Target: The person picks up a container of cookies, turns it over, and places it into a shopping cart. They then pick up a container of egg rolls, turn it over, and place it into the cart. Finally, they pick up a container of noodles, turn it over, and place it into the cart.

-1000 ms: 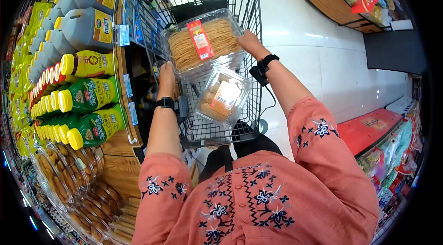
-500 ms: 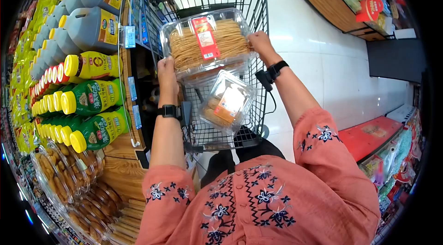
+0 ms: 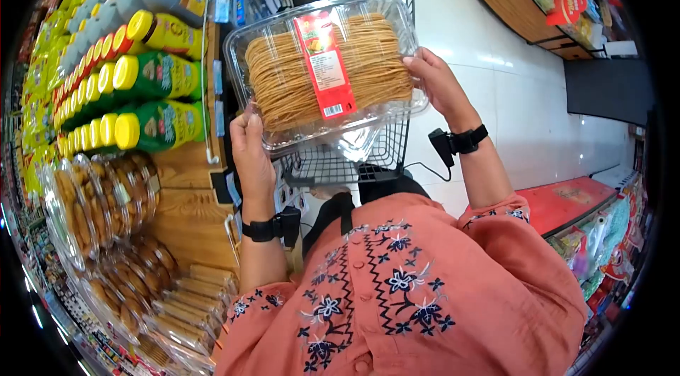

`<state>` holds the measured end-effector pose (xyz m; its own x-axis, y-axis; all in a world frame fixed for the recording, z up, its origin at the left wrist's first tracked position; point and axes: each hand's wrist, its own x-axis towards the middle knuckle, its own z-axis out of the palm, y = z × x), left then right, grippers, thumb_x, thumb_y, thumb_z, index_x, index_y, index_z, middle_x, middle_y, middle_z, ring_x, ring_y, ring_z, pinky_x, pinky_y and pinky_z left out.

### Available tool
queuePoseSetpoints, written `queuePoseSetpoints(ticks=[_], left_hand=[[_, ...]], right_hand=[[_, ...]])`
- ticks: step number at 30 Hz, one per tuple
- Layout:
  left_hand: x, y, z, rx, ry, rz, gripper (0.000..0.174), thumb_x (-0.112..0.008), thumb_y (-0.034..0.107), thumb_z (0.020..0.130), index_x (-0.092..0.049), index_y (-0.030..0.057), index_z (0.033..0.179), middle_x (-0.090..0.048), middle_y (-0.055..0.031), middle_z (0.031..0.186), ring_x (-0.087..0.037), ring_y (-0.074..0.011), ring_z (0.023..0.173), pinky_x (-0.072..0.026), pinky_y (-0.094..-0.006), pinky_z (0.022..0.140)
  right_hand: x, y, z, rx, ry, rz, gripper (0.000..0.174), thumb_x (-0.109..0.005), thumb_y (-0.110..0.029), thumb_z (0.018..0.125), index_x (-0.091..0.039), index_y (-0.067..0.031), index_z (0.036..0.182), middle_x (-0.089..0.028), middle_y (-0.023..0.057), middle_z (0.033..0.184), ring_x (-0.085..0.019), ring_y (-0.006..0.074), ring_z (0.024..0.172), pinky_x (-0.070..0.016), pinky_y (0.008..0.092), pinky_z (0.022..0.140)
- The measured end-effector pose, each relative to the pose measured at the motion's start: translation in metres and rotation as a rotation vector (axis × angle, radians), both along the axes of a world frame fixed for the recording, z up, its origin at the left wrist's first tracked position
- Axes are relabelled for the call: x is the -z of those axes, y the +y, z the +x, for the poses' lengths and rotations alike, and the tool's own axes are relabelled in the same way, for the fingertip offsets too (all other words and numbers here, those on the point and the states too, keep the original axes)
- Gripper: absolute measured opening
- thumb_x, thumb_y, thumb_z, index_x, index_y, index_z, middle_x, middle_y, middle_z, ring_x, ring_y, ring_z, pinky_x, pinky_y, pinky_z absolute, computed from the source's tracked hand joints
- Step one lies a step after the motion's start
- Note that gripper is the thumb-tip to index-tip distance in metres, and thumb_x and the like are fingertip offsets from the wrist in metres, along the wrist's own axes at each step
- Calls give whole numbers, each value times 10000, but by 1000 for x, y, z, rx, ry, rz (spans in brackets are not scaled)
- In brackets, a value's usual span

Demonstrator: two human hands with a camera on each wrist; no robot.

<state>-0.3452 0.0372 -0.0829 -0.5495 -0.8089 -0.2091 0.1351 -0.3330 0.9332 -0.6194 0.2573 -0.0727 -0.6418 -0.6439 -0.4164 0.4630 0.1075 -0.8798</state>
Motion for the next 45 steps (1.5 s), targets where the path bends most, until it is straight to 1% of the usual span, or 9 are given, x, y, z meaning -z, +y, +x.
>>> queuePoseSetpoints(ticks=[4,5,11,19,28,33,36,40,45], left_hand=[[-25,16,71,55,-18,65,121,-561,177,1030,-545,91,1115,-623,-1,1081,-591,-96,958,-520,-294,827],[-31,22,85,33,5,55,101,-566,160,1024,-544,100,1102,-617,10,1060,-581,-84,923,-516,-282,801],[-61,44,170,-74,-6,40,55,-576,157,1015,-554,112,1038,-617,29,979,-578,-67,867,-473,-232,705],[-81,54,252,-334,31,47,132,-596,193,1005,-586,83,1077,-652,1,998,-597,-79,869,-476,-236,718],[-93,62,285,-599,156,6,215,-582,193,1014,-556,32,1154,-640,-49,1028,-624,-122,892,-525,-280,793],[-87,62,307,-713,92,-2,218,-566,189,1011,-533,43,1171,-633,-53,1032,-615,-125,897,-519,-279,786],[-89,64,307,-739,132,-32,244,-562,189,1006,-525,41,1196,-624,-56,1066,-611,-133,931,-515,-281,797],[-88,61,308,-774,132,-17,300,-568,202,1004,-517,28,1243,-612,-69,1122,-610,-156,1011,-509,-295,850],[-77,58,319,-760,104,-1,376,-572,211,1006,-498,11,1316,-611,-80,1181,-599,-167,1071,-487,-313,920]], right_hand=[[-8,17,39,-71,29,-56,127,-626,-211,958,-576,-99,921,-614,-1,978,-553,87,917,-462,270,861],[-12,18,46,-122,51,-53,160,-626,-215,957,-621,-69,1021,-624,-4,1001,-563,92,936,-460,272,892],[-43,-5,109,-232,113,-102,317,-640,-218,952,-633,-29,1206,-644,3,1071,-547,71,918,-451,251,834],[-45,-56,164,-462,117,-186,140,-652,-227,957,-613,-93,950,-636,40,1161,-537,73,966,-431,243,859],[-64,-112,208,-633,177,-346,142,-636,-209,964,-605,-71,952,-634,74,1214,-549,94,1052,-433,277,955],[-74,-135,224,-724,140,-349,215,-613,-198,980,-640,-29,1110,-631,3,1157,-543,67,1060,-419,250,970],[-79,-147,230,-755,181,-349,216,-617,-200,978,-639,-30,1109,-631,-8,1138,-536,58,1052,-413,241,970],[-81,-163,241,-737,186,-399,179,-623,-224,976,-625,-53,1029,-609,9,1107,-504,54,942,-411,227,854],[-71,-184,239,-820,190,-364,350,-639,-218,957,-619,1,1229,-637,22,1163,-557,77,1072,-424,236,964]])
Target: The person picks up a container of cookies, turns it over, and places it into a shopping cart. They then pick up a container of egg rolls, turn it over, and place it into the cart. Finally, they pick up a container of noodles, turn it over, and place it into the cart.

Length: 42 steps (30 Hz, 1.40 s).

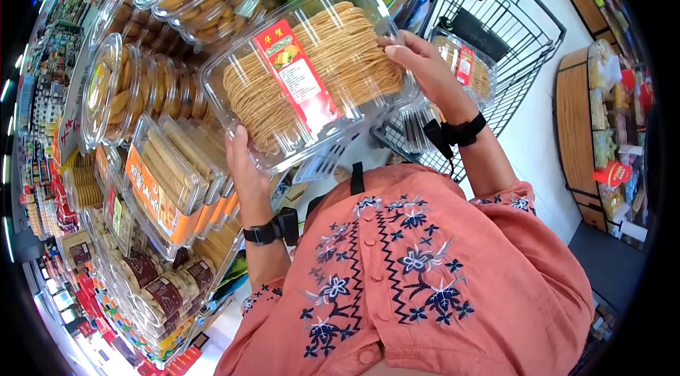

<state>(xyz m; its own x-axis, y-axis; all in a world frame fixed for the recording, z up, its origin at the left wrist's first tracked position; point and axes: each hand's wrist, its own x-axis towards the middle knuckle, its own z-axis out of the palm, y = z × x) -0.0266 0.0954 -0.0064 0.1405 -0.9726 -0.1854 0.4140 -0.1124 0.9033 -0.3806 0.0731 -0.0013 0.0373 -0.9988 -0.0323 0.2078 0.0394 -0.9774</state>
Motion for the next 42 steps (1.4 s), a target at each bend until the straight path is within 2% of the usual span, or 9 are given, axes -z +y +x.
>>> queuePoseSetpoints(ticks=[4,19,22,25,27,30,35,36,42], left_hand=[[9,-5,2,-33,7,5,386,-574,212,1007,-503,6,1325,-613,-77,1203,-598,-170,1082,-477,-312,939],[15,-9,-9,-22,101,81,353,-527,190,1013,-522,22,1323,-616,-80,1229,-587,-188,1138,-453,-333,1012],[18,-4,-7,37,130,94,368,-529,193,1006,-518,20,1331,-611,-89,1257,-580,-223,1177,-448,-379,1038],[19,-1,0,96,147,189,372,-544,230,995,-539,17,1301,-617,-121,1275,-599,-275,1176,-495,-476,989],[7,3,1,122,165,330,366,-553,271,990,-575,10,1245,-637,-164,1266,-635,-316,1143,-544,-542,915],[6,2,8,251,244,340,416,-571,277,972,-546,28,1305,-615,-136,1301,-618,-322,1147,-535,-594,897],[-9,0,3,317,273,368,380,-560,300,974,-586,27,1237,-656,-145,1231,-636,-332,1137,-547,-566,915],[-12,-1,2,331,279,368,364,-561,302,974,-595,34,1219,-663,-145,1219,-637,-336,1144,-553,-559,909],[-9,-2,4,315,250,357,362,-553,306,977,-595,39,1217,-666,-142,1208,-645,-329,1119,-554,-556,914]], right_hand=[[0,-14,2,-10,-57,30,404,-637,-214,957,-596,9,1292,-640,29,1170,-569,89,1091,-426,227,962],[-17,-37,-8,-70,-20,105,240,-626,-259,969,-623,-49,1086,-600,-35,987,-544,47,927,-431,216,818],[-5,-51,-20,-151,-35,-12,417,-540,-359,1014,-594,-18,1248,-636,56,1242,-581,120,1100,-451,265,939],[-24,-54,-14,-148,-148,42,493,-522,-423,1021,-569,-20,1301,-639,73,1243,-595,137,1081,-474,278,911],[-27,-63,-15,-151,-95,70,548,-501,-475,1021,-570,-20,1318,-638,86,1248,-601,150,1070,-492,294,898],[-32,-75,-13,-146,51,24,617,-492,-568,996,-609,-33,1278,-636,84,1200,-611,161,1008,-511,300,884],[-57,-75,-2,-126,212,-100,660,-497,-623,970,-648,-36,1233,-619,104,1197,-617,187,999,-541,306,839],[-62,-73,-2,-144,238,-114,688,-484,-599,990,-590,-1,1313,-617,142,1229,-606,196,1040,-545,328,873],[-44,-90,2,-197,200,-74,722,-462,-631,986,-562,-4,1330,-582,143,1252,-607,211,1070,-543,337,885]])
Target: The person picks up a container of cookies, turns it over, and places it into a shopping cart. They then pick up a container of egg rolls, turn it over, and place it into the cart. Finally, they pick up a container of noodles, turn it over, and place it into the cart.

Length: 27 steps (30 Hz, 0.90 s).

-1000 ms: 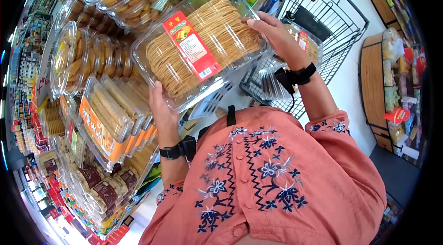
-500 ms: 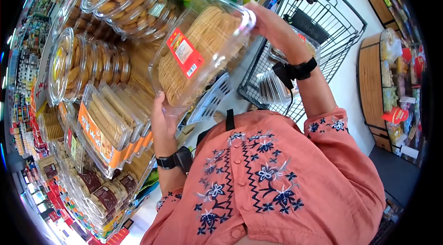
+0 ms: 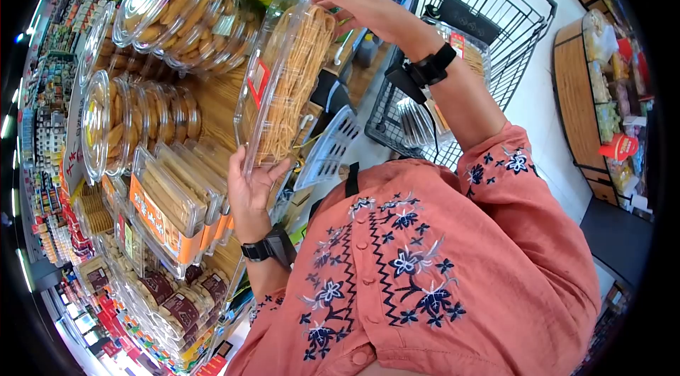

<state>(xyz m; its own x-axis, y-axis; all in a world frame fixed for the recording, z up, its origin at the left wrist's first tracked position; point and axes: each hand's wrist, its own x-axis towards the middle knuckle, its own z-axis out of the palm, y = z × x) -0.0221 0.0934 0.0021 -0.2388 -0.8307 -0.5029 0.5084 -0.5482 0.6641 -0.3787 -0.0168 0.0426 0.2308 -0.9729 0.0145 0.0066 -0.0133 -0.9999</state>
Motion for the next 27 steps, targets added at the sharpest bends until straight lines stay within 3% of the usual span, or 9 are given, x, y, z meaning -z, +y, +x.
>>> queuePoseSetpoints(ticks=[6,12,15,18,21,27], left_hand=[[24,0,-2,-149,-101,-34,356,-548,295,979,-588,26,1209,-670,-141,1183,-644,-327,1105,-562,-555,902],[45,-7,-6,-223,-236,-112,318,-559,255,975,-576,33,1202,-653,-108,1178,-650,-305,1084,-567,-574,889],[65,-10,1,-212,-279,-150,278,-554,234,983,-569,47,1189,-631,-83,1167,-644,-284,1083,-572,-581,872],[69,-9,-4,-200,-316,-209,256,-544,233,980,-542,72,1180,-571,-68,1138,-598,-236,1080,-594,-514,806],[78,-10,-4,-222,-331,-218,310,-539,230,982,-516,66,1244,-570,-77,1198,-596,-236,1094,-590,-506,813],[87,-11,-1,-203,-343,-239,336,-539,214,996,-509,62,1294,-588,-90,1219,-625,-218,1047,-591,-459,812]], right_hand=[[34,-9,18,91,-164,142,746,-435,-651,986,-537,-14,1360,-555,160,1300,-598,256,1117,-509,376,969],[64,-11,25,86,-34,204,719,-448,-617,995,-519,-21,1391,-524,168,1387,-578,264,1170,-463,388,1037],[95,-19,25,104,-24,238,623,-535,-558,972,-591,-34,1304,-604,82,1246,-574,195,1100,-469,333,957],[111,-19,24,140,-145,300,515,-631,-448,946,-621,-20,1234,-629,55,1147,-570,166,1018,-464,314,917],[112,-17,26,139,-185,294,599,-683,-387,942,-556,77,1299,-619,117,1249,-597,177,1121,-459,296,1026],[132,-11,29,234,-133,295,495,-697,-412,911,-655,42,1105,-656,64,997,-624,158,911,-501,284,826]])
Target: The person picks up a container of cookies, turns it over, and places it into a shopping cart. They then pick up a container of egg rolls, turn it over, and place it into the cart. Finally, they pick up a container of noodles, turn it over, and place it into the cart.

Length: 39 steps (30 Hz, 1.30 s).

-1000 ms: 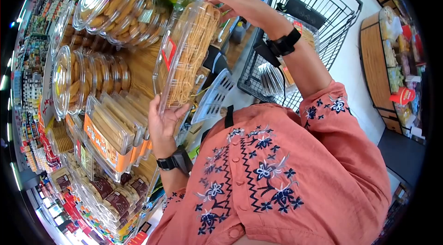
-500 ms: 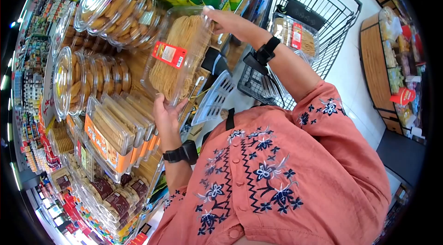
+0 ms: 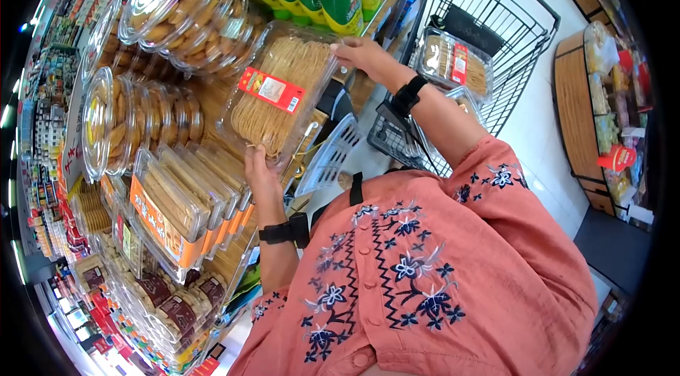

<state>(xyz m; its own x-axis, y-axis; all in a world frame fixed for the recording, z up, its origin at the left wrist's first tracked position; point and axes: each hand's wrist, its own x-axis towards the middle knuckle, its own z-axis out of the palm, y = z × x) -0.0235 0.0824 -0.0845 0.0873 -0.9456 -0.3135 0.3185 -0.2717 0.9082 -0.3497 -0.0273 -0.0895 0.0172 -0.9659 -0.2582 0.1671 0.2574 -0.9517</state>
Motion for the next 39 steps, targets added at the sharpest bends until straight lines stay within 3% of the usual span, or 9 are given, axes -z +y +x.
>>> queuePoseSetpoints(ticks=[4,7,10,24,30,35,38,39], left_hand=[[16,-2,3,-46,-52,21,361,-564,218,1005,-510,45,1318,-594,-87,1187,-628,-188,1005,-591,-400,792],[31,-3,9,-40,-107,51,385,-571,225,1010,-502,26,1333,-581,-87,1199,-613,-175,1021,-588,-371,791],[16,-2,-4,-47,-98,25,392,-562,223,1017,-490,13,1340,-566,-90,1222,-600,-174,1046,-580,-359,813],[9,0,-4,30,-124,78,370,-568,228,1016,-509,23,1318,-567,-87,1238,-595,-175,1078,-571,-347,851],[16,11,8,34,-45,172,427,-549,311,1031,-508,-2,1319,-562,-90,1245,-591,-197,1087,-510,-342,964],[-28,49,20,212,-378,227,540,-544,329,1033,-451,-41,1415,-562,-138,1321,-562,-204,1191,-453,-319,1026],[-64,56,9,552,-713,240,548,-547,311,1031,-445,-50,1432,-563,-160,1348,-531,-220,1268,-444,-330,1046],[-69,50,-1,613,-645,226,534,-544,298,1033,-452,-52,1425,-561,-163,1355,-528,-225,1279,-447,-333,1045]], right_hand=[[8,-3,-2,-3,170,9,451,-711,-402,897,-666,38,987,-661,66,832,-639,149,703,-528,274,641],[-7,4,-2,-28,247,127,453,-700,-403,908,-650,33,1021,-668,61,878,-636,134,726,-529,271,605],[3,4,-2,-15,210,88,427,-693,-414,912,-642,6,966,-654,46,814,-632,132,681,-518,269,554],[1,11,-8,13,70,176,389,-669,-407,908,-613,-24,946,-655,54,806,-667,157,674,-529,289,567],[-10,19,-16,45,57,183,395,-648,-405,915,-615,-20,999,-661,81,851,-678,176,696,-536,305,579],[6,38,-55,119,33,187,432,-627,-430,933,-608,-13,1043,-664,109,886,-674,194,704,-539,316,584],[16,61,-82,180,-45,188,362,-599,-385,956,-594,-25,991,-641,87,847,-680,200,736,-545,322,619],[21,68,-91,216,-51,199,351,-595,-378,959,-591,-29,981,-640,85,847,-679,198,739,-545,321,624]])
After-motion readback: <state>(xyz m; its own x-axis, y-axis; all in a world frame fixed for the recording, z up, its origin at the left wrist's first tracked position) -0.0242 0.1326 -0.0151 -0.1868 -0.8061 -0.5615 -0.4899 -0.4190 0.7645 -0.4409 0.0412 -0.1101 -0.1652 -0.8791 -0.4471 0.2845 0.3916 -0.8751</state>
